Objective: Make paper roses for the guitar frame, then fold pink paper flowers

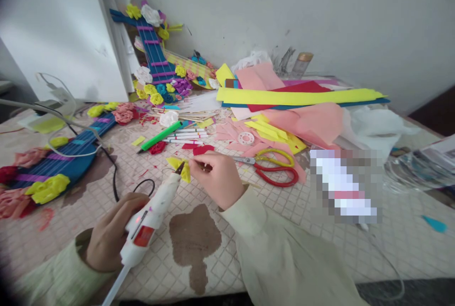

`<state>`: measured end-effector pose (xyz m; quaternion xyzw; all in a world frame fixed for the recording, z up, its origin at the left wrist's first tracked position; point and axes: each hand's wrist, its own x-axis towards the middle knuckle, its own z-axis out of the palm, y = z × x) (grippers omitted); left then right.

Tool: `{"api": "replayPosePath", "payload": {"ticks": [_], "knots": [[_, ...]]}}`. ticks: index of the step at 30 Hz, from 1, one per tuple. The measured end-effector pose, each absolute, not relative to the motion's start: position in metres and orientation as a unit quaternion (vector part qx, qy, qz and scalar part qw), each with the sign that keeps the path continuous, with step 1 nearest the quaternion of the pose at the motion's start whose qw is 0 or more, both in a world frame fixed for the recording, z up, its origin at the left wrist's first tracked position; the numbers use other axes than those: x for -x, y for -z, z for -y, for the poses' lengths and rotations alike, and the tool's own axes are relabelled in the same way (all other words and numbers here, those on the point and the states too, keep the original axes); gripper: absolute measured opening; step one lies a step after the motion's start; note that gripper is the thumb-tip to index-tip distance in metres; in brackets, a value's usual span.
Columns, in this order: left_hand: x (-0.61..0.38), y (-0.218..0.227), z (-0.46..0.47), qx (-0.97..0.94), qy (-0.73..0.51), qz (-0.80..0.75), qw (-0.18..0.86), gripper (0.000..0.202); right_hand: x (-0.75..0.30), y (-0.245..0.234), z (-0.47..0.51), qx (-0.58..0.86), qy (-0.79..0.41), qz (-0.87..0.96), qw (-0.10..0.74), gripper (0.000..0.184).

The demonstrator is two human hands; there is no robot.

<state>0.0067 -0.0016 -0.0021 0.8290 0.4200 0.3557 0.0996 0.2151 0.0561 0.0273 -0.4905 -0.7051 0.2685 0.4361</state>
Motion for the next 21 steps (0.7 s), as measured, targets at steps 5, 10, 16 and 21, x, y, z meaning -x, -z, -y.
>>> {"api": "replayPosePath", "payload": {"ticks": [5,10,16,21], "knots": [[-0.0087,0.0012,0.0013,-0.829,-0.353,-0.422,0.099,0.018,-0.2153,-0.0287,-0.0566,0.489,-0.270,0.705,0.436,0.016],[-0.0087,0.0023,0.0027,-0.830,-0.344,-0.425,0.110,0.018,-0.2162,-0.0282,-0.0565,0.486,-0.264,0.712,0.432,0.017],[-0.0079,0.0035,0.0033,-0.831,-0.337,-0.428,0.114,0.019,-0.2166,-0.0284,-0.0563,0.488,-0.259,0.712,0.433,0.017],[-0.0064,0.0040,0.0029,-0.832,-0.346,-0.419,0.110,0.020,-0.2167,-0.0296,-0.0566,0.491,-0.259,0.707,0.438,0.016]]}}
